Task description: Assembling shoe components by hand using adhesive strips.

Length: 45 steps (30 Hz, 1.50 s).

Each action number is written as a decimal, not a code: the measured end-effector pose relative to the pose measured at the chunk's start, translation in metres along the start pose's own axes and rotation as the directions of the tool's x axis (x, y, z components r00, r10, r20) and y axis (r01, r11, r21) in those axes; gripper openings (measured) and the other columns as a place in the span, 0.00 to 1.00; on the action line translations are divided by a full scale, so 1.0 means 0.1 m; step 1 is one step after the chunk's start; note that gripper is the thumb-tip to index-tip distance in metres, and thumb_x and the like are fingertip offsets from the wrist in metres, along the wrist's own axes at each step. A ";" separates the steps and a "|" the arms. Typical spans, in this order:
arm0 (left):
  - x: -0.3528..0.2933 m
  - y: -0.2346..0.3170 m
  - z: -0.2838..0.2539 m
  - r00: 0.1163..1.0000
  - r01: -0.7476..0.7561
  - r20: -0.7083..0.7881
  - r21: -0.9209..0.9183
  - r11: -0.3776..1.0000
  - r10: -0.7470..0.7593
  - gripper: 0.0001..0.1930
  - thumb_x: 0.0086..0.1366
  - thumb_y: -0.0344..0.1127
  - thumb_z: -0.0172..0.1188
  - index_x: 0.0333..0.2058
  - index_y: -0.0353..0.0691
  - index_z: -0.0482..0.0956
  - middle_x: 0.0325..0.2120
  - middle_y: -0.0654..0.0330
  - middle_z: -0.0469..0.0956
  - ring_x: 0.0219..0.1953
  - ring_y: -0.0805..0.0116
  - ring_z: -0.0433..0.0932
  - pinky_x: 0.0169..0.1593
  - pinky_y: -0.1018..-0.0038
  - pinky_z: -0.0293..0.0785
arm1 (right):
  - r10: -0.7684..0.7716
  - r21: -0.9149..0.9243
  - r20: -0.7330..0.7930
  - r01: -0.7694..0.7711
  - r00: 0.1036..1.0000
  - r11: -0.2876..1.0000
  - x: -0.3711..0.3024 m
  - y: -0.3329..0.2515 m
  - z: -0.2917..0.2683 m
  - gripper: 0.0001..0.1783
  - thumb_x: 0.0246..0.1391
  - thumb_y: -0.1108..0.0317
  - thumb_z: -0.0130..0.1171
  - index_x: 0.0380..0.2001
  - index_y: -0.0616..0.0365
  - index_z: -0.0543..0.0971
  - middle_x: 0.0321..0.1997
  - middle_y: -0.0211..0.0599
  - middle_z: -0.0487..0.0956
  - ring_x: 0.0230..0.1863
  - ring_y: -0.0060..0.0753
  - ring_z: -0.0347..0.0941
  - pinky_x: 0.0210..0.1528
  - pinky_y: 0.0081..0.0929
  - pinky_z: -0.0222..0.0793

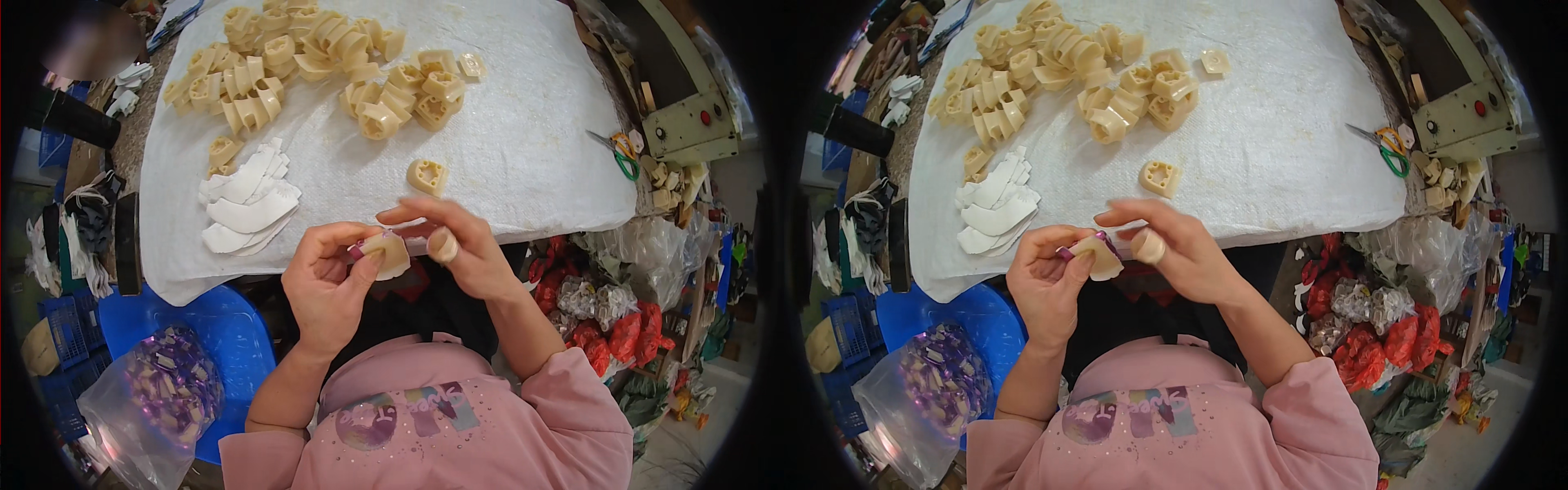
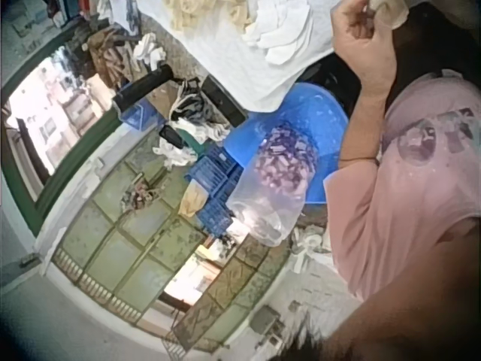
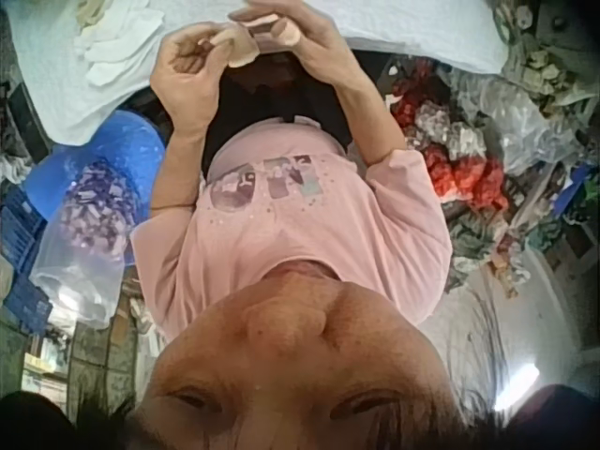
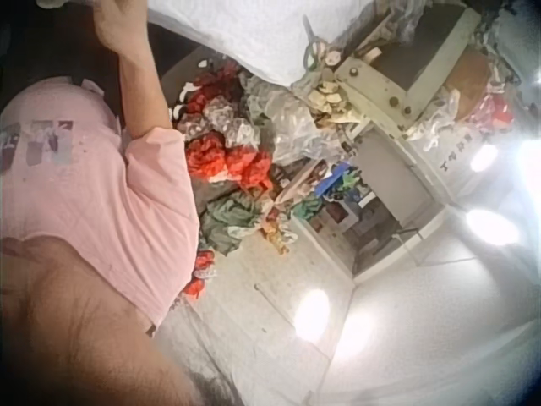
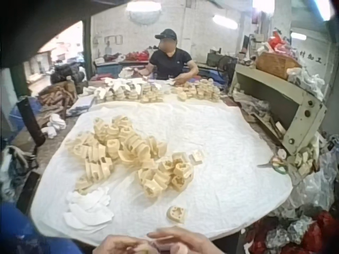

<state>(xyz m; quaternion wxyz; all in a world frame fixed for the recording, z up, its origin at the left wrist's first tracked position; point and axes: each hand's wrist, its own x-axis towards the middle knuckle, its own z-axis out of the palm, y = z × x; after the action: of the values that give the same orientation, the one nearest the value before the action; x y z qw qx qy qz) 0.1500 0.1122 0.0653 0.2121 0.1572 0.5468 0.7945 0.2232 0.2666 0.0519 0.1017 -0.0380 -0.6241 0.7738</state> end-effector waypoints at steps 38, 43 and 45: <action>0.00 0.06 -0.12 0.811 0.378 0.512 -0.091 0.921 -0.283 0.31 0.63 0.39 0.42 0.62 0.32 0.46 0.51 0.50 0.63 0.46 0.66 0.70 0.48 0.71 0.68 | -0.329 -0.408 0.216 0.391 0.919 0.825 0.08 -0.22 0.13 0.29 0.38 0.75 0.68 0.48 0.54 0.72 0.37 0.34 0.78 0.37 0.36 0.73 0.38 0.28 0.70; -0.06 -0.05 -0.04 0.924 0.212 0.332 -0.029 0.977 -0.191 0.26 0.62 0.36 0.42 0.58 0.34 0.51 0.42 0.54 0.66 0.37 0.69 0.71 0.43 0.73 0.69 | -0.412 -0.550 0.166 0.431 0.896 0.716 0.05 -0.08 0.15 0.29 0.42 0.67 0.67 0.51 0.53 0.71 0.47 0.40 0.69 0.48 0.41 0.64 0.48 0.32 0.62; -0.07 -0.10 -0.07 0.958 0.088 0.274 0.014 0.996 -0.088 0.26 0.63 0.37 0.41 0.58 0.34 0.50 0.42 0.54 0.67 0.38 0.70 0.71 0.43 0.73 0.69 | -0.351 -0.441 0.162 0.386 0.922 0.810 0.07 -0.05 0.10 0.23 0.49 0.65 0.62 0.50 0.54 0.72 0.53 0.44 0.62 0.47 0.38 0.64 0.45 0.29 0.65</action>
<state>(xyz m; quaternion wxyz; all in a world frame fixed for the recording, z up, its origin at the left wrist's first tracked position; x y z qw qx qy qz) 0.1538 0.1061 0.0535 0.3209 0.2415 0.5192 0.7544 0.2147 0.2594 0.0596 0.2149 0.0887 -0.7896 0.5678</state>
